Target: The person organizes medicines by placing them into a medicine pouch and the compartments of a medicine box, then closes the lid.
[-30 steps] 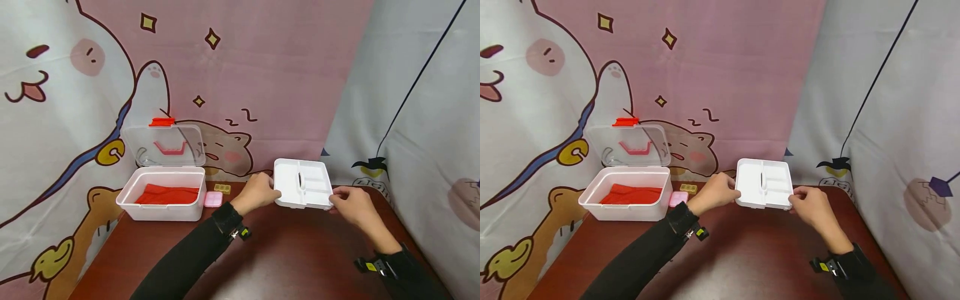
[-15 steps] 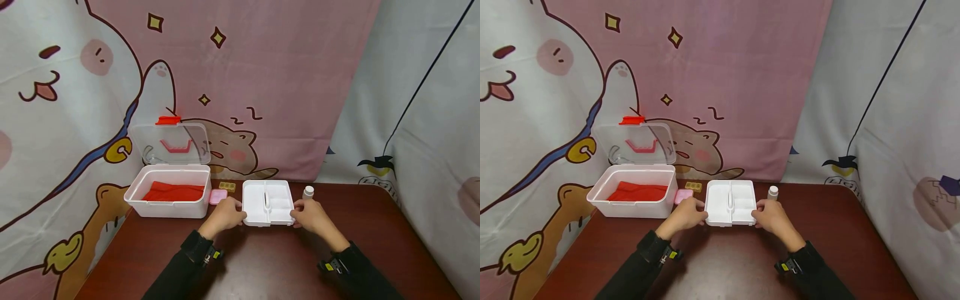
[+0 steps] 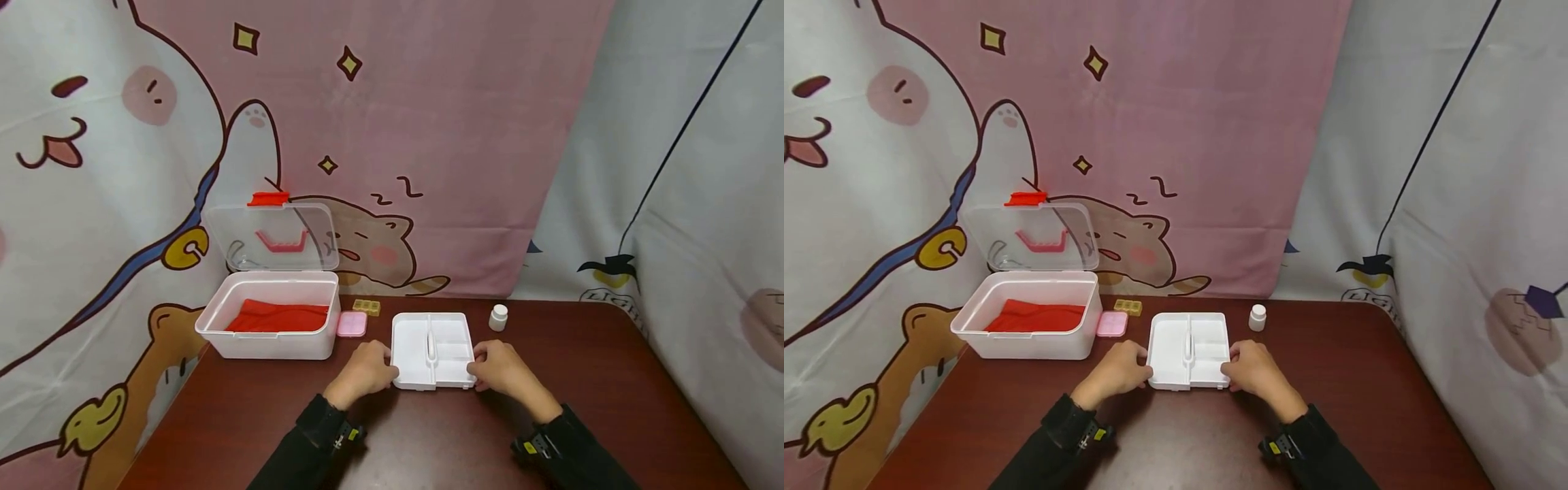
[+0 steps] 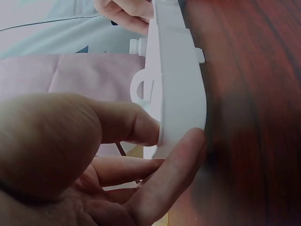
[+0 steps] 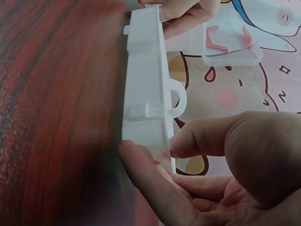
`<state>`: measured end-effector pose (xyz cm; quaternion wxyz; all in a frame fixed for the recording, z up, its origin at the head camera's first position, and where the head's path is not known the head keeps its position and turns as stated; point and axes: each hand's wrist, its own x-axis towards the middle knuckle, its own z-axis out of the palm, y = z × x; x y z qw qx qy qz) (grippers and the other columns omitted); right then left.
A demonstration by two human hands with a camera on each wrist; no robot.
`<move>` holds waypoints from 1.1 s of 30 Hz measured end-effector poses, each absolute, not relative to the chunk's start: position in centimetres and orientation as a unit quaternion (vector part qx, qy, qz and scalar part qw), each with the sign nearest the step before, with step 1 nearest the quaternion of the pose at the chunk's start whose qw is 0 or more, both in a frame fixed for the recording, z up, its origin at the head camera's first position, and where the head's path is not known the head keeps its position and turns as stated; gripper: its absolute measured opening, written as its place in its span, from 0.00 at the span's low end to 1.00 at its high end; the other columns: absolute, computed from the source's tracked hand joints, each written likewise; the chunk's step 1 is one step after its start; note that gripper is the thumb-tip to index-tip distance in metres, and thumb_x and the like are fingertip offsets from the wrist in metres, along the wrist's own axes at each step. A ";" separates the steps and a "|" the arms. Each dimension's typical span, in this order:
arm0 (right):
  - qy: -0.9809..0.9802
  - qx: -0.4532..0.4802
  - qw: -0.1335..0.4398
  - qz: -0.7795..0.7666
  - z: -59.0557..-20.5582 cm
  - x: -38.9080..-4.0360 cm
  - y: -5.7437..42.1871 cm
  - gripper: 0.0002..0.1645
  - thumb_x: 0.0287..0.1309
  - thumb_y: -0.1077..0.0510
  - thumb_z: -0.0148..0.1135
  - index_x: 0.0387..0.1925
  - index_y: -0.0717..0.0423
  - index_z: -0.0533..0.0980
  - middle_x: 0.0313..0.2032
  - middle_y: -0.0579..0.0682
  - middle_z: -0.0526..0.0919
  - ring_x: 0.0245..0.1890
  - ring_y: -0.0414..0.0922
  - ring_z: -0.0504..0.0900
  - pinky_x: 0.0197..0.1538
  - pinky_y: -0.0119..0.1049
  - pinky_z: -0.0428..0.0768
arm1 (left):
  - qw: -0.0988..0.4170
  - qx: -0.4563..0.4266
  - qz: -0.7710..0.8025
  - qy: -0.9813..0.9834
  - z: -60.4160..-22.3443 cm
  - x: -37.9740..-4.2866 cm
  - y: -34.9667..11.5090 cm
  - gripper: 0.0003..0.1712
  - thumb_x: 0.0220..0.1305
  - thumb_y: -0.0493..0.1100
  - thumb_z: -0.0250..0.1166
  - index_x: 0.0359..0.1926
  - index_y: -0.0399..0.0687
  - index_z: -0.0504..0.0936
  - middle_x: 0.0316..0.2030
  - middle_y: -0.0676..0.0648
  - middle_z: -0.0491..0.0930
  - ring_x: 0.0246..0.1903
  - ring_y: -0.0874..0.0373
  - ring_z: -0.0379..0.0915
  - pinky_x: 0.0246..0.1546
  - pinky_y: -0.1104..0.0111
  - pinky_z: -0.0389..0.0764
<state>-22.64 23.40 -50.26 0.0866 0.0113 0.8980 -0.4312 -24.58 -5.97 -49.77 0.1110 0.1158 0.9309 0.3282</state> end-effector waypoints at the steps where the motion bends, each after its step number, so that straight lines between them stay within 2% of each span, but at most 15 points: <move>1: 0.897 0.014 0.091 -0.433 -50.1 -22.6 23.5 0.07 0.61 0.65 0.69 0.41 0.64 0.84 0.29 0.54 0.82 0.23 0.48 0.91 0.31 0.44 0.91 | 0.113 0.112 0.332 0.930 -49.7 -24.5 -6.0 0.05 0.64 0.39 0.69 0.34 0.41 0.89 0.15 0.52 0.82 0.18 0.58 0.80 0.25 0.66 0.75; 4: 0.896 0.023 0.110 -0.430 -49.7 -22.5 24.0 0.15 0.64 0.61 0.73 0.49 0.66 0.86 0.33 0.55 0.87 0.28 0.48 0.91 0.33 0.44 0.91 | 0.120 0.102 0.335 0.929 -49.7 -24.3 -6.2 0.08 0.66 0.40 0.70 0.39 0.39 0.90 0.16 0.51 0.83 0.19 0.57 0.80 0.26 0.65 0.76; 7: 0.900 0.028 0.117 -0.419 -48.7 -22.7 24.7 0.24 0.68 0.53 0.75 0.56 0.68 0.84 0.40 0.57 0.90 0.32 0.48 0.91 0.37 0.45 0.92 | 0.122 0.091 0.322 0.935 -49.6 -24.1 -6.5 0.14 0.70 0.45 0.71 0.44 0.37 0.90 0.22 0.47 0.85 0.25 0.53 0.81 0.30 0.61 0.79; 9: 0.904 0.025 0.101 -0.414 -47.8 -23.0 25.2 0.26 0.71 0.50 0.74 0.58 0.67 0.84 0.44 0.59 0.91 0.35 0.49 0.92 0.39 0.47 0.93 | 0.109 0.092 0.307 0.941 -49.4 -24.1 -6.5 0.21 0.71 0.50 0.73 0.50 0.34 0.89 0.33 0.42 0.89 0.34 0.47 0.85 0.39 0.54 0.85; 11: 0.905 0.018 0.074 -0.419 -46.8 -23.6 25.8 0.26 0.74 0.48 0.71 0.59 0.66 0.84 0.46 0.62 0.91 0.36 0.50 0.92 0.41 0.47 0.93 | 0.094 0.096 0.293 0.947 -49.3 -24.1 -6.3 0.31 0.70 0.54 0.75 0.59 0.32 0.87 0.47 0.36 0.90 0.47 0.41 0.86 0.53 0.46 0.86; 13: 0.901 0.012 0.045 -0.432 -45.9 -24.3 26.3 0.25 0.75 0.48 0.70 0.60 0.64 0.84 0.46 0.63 0.91 0.37 0.50 0.92 0.42 0.47 0.93 | 0.070 0.111 0.285 0.950 -49.1 -24.2 -5.9 0.37 0.69 0.55 0.76 0.65 0.30 0.83 0.57 0.32 0.87 0.56 0.36 0.84 0.62 0.41 0.83; 15: 0.891 0.007 0.010 -0.453 -45.3 -25.2 26.8 0.24 0.77 0.48 0.68 0.59 0.63 0.84 0.45 0.64 0.91 0.36 0.49 0.92 0.42 0.45 0.93 | 0.053 0.125 0.277 0.951 -49.1 -24.3 -5.3 0.42 0.69 0.56 0.76 0.71 0.30 0.79 0.64 0.31 0.82 0.61 0.34 0.83 0.67 0.40 0.82; 18: 0.882 0.008 -0.052 -0.468 -44.7 -26.6 27.5 0.21 0.77 0.49 0.68 0.57 0.61 0.86 0.45 0.63 0.91 0.35 0.49 0.92 0.39 0.39 0.91 | 0.036 0.145 0.266 0.952 -49.2 -24.4 -4.5 0.47 0.68 0.57 0.77 0.74 0.29 0.75 0.64 0.30 0.77 0.56 0.36 0.83 0.64 0.43 0.84; 21: 0.877 0.028 -0.119 -0.464 -44.8 -27.7 28.5 0.19 0.76 0.49 0.69 0.55 0.59 0.87 0.46 0.62 0.91 0.36 0.53 0.92 0.36 0.34 0.86 | 0.043 0.149 0.255 0.954 -49.3 -24.2 -3.8 0.53 0.65 0.60 0.80 0.75 0.27 0.71 0.64 0.31 0.75 0.53 0.39 0.83 0.62 0.46 0.85; 23: 0.879 0.050 -0.150 -0.449 -45.0 -28.3 29.0 0.19 0.76 0.47 0.69 0.55 0.56 0.88 0.48 0.61 0.90 0.42 0.55 0.91 0.38 0.34 0.83 | 0.052 0.150 0.252 0.955 -49.4 -23.9 -3.5 0.56 0.62 0.62 0.81 0.75 0.26 0.70 0.62 0.31 0.75 0.52 0.40 0.82 0.60 0.46 0.85; 25: 0.882 0.068 -0.163 -0.438 -45.4 -28.7 29.6 0.21 0.75 0.44 0.69 0.57 0.55 0.87 0.53 0.61 0.89 0.48 0.56 0.89 0.43 0.38 0.82 | 0.059 0.149 0.252 0.954 -49.6 -23.6 -3.4 0.59 0.61 0.63 0.82 0.75 0.26 0.69 0.60 0.31 0.75 0.51 0.40 0.82 0.59 0.46 0.85; 28: 0.892 0.075 -0.134 -0.425 -46.2 -29.3 30.2 0.28 0.76 0.40 0.68 0.63 0.54 0.84 0.63 0.62 0.84 0.60 0.60 0.83 0.55 0.50 0.82 | 0.058 0.149 0.246 0.956 -49.9 -23.3 -3.4 0.60 0.60 0.65 0.82 0.75 0.25 0.69 0.58 0.32 0.76 0.52 0.39 0.82 0.58 0.46 0.84; 33: 0.912 0.035 -0.023 -0.407 -48.0 -30.2 31.1 0.40 0.76 0.37 0.66 0.76 0.57 0.75 0.75 0.67 0.76 0.73 0.67 0.75 0.71 0.66 0.76 | 0.041 0.144 0.228 0.962 -50.3 -23.0 -3.5 0.59 0.59 0.66 0.82 0.73 0.26 0.72 0.57 0.32 0.78 0.52 0.39 0.82 0.57 0.47 0.84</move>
